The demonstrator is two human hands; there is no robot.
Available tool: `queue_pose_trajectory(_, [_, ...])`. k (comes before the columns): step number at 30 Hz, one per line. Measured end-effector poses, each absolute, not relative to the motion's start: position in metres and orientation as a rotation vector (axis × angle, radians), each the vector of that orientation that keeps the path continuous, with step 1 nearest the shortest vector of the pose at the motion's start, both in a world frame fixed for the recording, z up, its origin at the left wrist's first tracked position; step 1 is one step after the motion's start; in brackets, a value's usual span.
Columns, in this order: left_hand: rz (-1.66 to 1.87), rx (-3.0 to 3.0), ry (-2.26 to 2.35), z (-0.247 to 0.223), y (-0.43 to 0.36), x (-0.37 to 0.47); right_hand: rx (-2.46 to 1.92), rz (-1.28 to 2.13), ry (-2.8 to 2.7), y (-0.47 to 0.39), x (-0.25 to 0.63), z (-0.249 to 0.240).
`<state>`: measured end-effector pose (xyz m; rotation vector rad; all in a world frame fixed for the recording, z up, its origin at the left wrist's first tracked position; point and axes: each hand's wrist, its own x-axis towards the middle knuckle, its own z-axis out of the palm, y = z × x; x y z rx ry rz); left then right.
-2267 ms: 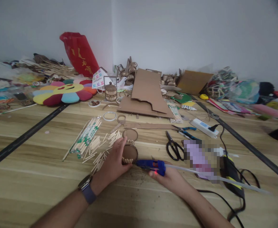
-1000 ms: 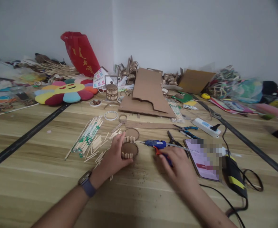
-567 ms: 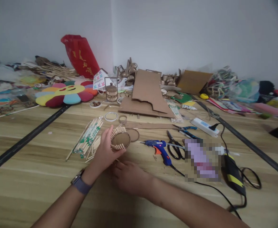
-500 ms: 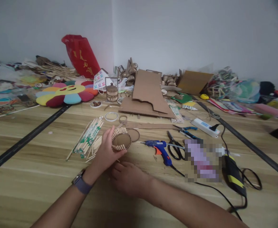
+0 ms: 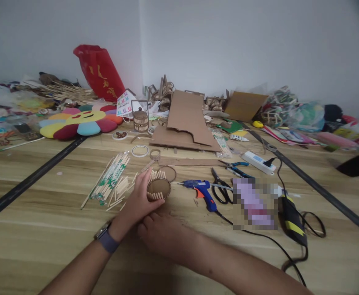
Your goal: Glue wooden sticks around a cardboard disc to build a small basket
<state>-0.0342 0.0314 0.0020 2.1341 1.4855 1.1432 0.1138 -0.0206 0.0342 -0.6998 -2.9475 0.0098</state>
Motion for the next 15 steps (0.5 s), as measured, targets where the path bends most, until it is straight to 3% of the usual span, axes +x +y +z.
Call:
queue_pose_trajectory(6, [1.134, 2.132, 1.439, 0.001, 0.033, -0.034, -0.702, -0.156, -2.934, -0.026, 0.115, 0.029])
queue_pose_trajectory(15, [1.123, 2.135, 1.415, -0.002, 0.027, -0.026, -0.535, -0.131, -2.971, -0.034, 0.115, 0.038])
